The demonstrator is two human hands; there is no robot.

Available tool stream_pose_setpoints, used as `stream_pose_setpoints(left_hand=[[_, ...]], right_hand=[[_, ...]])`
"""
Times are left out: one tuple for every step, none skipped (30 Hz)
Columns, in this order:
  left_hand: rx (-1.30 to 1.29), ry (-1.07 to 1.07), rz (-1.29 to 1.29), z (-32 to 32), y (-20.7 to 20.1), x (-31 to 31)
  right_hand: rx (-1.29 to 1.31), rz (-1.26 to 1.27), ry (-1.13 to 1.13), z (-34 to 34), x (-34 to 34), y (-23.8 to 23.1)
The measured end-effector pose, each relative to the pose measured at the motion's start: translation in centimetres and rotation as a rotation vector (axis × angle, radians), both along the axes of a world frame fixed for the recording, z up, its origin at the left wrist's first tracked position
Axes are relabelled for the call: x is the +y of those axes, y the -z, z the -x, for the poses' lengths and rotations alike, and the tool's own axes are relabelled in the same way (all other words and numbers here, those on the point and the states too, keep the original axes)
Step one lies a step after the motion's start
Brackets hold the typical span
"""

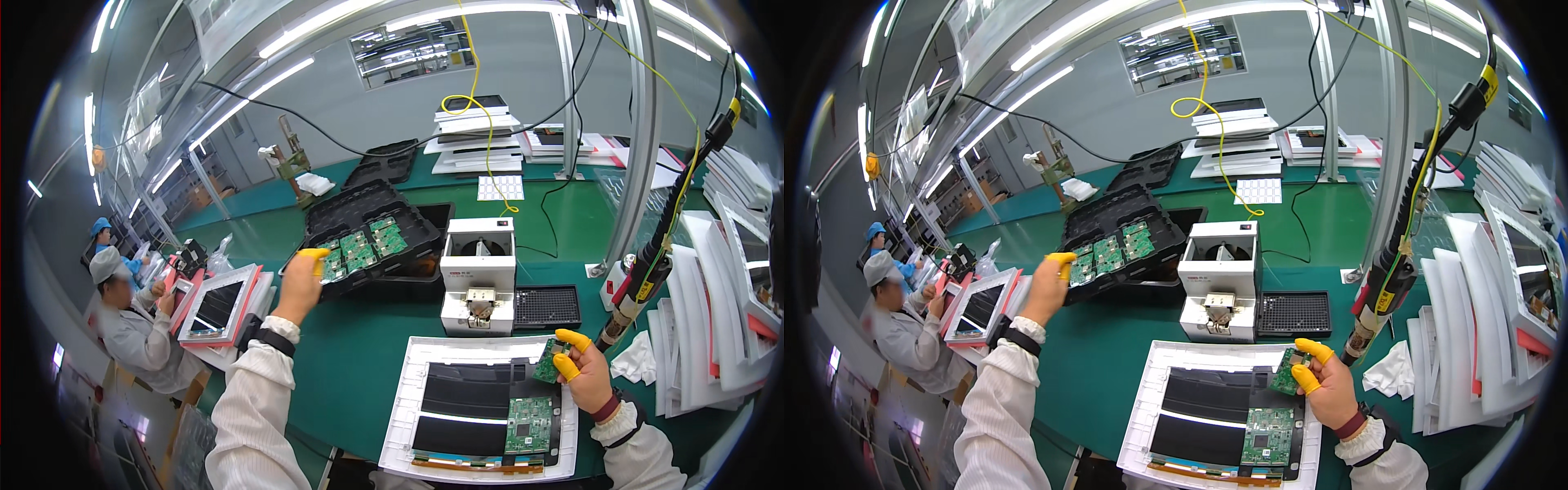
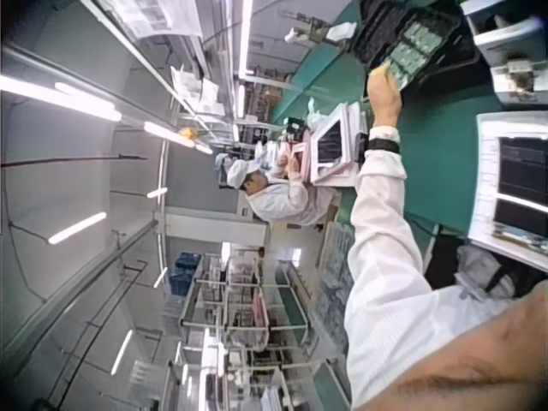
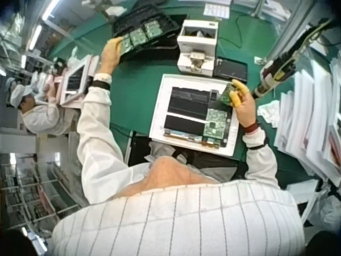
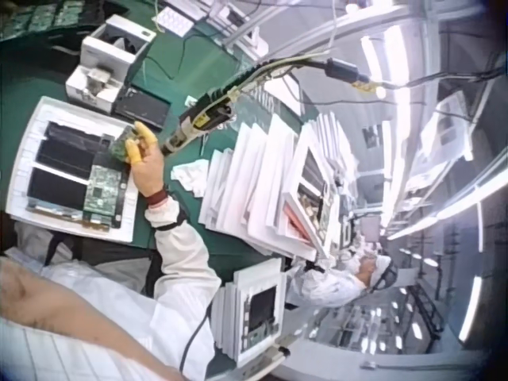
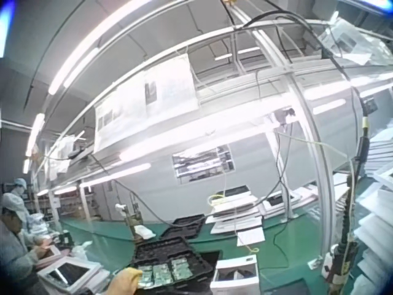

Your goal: Assembling a circuit board onto an LCD panel and securing it with screws using an electric screwdriver.

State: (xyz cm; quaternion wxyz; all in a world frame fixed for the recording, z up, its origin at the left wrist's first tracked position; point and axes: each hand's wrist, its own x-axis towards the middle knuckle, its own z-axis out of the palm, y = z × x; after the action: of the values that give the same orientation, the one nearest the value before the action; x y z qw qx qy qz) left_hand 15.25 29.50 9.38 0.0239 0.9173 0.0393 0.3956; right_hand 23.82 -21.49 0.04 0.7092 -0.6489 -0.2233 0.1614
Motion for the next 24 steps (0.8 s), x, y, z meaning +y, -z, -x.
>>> stream_pose_setpoints(left_hand=[[0.050,0.030,-0.033,-0.5,-0.1,-1.8],[0.100,0.063,-0.066,-1.0,-0.2,-3.2],[0.266,-0.067,-0.104,-1.3,0.2,-3.5],[0.429,-0.198,-0.141,-1.7,0.5,-3.2],[0.441,-0.186,-0.098,-1.8,1.3,-2.5],[0.440,-0.179,-0.100,-2.1,2.0,-2.2],[0.341,-0.089,-0.036,-2.0,2.5,-1.9],[0.242,0.001,0.028,-1.8,2.9,-1.4],[0.195,-0.006,0.025,-0.9,3.6,0.0],[0.256,-0.087,0.046,-0.4,3.4,0.7],[0.293,-0.148,0.069,0.2,3.2,1.5],[0.329,-0.211,0.088,0.9,2.7,1.9],[0.325,-0.254,0.129,1.5,2.6,2.3],[0.321,-0.298,0.171,2.3,2.6,2.8],[0.305,-0.284,0.158,2.9,2.5,3.5],[0.306,-0.289,0.157,3.6,2.4,4.2],[0.314,-0.283,0.135,4.2,2.5,4.8],[0.325,-0.270,0.115,4.4,2.5,5.1],[0.344,-0.290,0.126,4.5,2.7,5.4],[0.352,-0.283,0.130,4.7,2.7,5.8],[0.310,-0.267,0.093,4.9,2.8,6.0],[0.262,-0.247,0.057,5.2,2.8,6.4],[0.191,-0.263,-0.028,6.0,3.5,7.7],[0.208,-0.268,0.004,5.7,3.1,7.0]], right_hand=[[0.001,-0.003,0.012,-0.1,0.0,0.0],[0.003,-0.005,0.026,-0.1,0.0,0.1],[-0.001,-0.006,0.021,0.0,0.0,0.2],[0.001,-0.017,0.020,0.0,0.1,0.1],[0.003,-0.027,0.020,0.0,0.1,0.0],[0.003,-0.027,0.027,-0.2,0.0,0.1],[0.008,-0.034,0.021,-0.2,0.0,0.1],[0.015,-0.041,0.015,-0.3,0.0,0.0],[-0.004,-0.032,0.010,-0.3,0.2,-0.1],[0.000,-0.033,0.015,-0.3,0.1,-0.1],[-0.017,-0.019,0.012,-0.3,-0.1,-0.1],[-0.035,-0.007,0.006,-0.3,0.0,-0.1],[-0.018,-0.021,0.007,-0.1,0.0,-0.3],[-0.014,-0.023,0.007,0.0,-0.1,-0.3],[-0.023,-0.016,0.007,0.1,-0.1,-0.4],[-0.031,-0.008,0.007,0.2,0.0,-0.4],[-0.029,-0.008,0.002,0.2,0.0,-0.3],[-0.032,-0.007,0.007,0.1,-0.2,-0.1],[-0.034,-0.006,0.013,0.2,-0.4,0.1],[-0.027,0.001,0.019,0.1,-0.3,0.1],[-0.020,-0.027,0.018,0.0,-0.2,0.3],[-0.018,-0.055,0.021,-0.1,-0.3,0.1],[-0.029,-0.070,0.002,-0.1,-0.2,-0.1],[-0.014,-0.076,-0.010,-0.2,-0.3,-0.2]])
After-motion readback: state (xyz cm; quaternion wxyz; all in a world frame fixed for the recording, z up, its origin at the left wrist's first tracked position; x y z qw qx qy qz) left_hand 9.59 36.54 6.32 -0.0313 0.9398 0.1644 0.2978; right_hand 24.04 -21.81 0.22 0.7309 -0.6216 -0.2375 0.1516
